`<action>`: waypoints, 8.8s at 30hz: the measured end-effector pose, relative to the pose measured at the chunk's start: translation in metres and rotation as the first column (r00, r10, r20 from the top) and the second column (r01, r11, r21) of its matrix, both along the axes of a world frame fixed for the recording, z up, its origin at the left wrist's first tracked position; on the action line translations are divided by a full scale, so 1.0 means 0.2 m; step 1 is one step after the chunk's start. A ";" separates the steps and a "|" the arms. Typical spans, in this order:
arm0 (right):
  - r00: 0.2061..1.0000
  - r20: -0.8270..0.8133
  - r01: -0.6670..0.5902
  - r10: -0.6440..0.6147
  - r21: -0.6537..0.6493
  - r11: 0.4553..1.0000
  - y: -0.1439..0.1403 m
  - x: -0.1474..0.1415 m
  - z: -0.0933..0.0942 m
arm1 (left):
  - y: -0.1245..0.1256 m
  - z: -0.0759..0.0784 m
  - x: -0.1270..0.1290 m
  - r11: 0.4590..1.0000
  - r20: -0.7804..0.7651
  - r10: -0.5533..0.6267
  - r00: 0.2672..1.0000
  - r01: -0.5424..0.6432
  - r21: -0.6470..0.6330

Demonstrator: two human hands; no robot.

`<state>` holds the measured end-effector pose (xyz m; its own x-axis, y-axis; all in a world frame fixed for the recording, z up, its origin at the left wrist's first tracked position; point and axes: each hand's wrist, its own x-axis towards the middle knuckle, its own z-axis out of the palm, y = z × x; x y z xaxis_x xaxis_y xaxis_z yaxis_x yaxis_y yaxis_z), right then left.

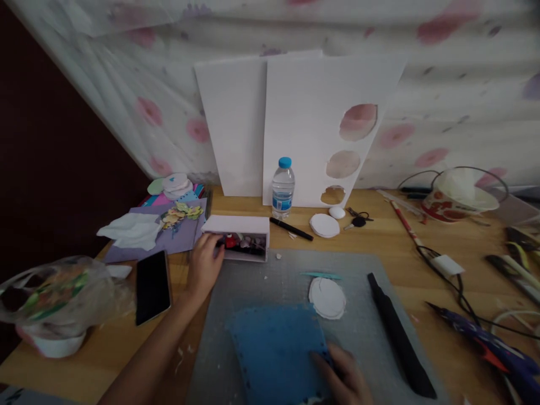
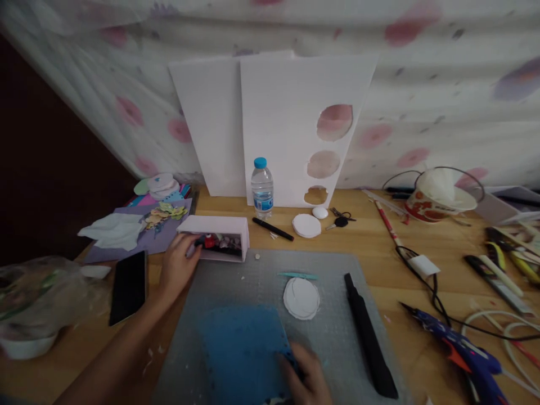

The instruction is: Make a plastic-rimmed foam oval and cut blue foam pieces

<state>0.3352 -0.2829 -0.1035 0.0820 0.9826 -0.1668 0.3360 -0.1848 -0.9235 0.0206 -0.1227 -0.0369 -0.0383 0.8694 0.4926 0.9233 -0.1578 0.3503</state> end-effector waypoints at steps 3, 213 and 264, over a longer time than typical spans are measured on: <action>1.000 -0.002 0.025 -0.025 -0.003 1.000 0.00 -0.01 0.00 | -0.03 -0.04 0.01 0.997 -0.027 0.076 0.997 -0.076 0.034; 0.860 0.494 -0.339 0.131 0.359 0.870 0.14 0.14 0.13 | -0.68 -0.16 0.40 0.748 -0.207 -0.603 0.770 0.456 -0.482; 0.798 0.508 -0.469 0.324 0.184 0.864 0.28 -0.05 0.18 | -0.76 -0.15 0.54 0.812 -0.245 -0.490 0.836 0.336 -0.477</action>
<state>0.3249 -0.2270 -0.0672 -0.3319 0.9397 0.0823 0.7052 0.3051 -0.6400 0.1285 -0.2754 -0.0678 0.4737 0.8806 0.0102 0.8707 -0.4701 0.1443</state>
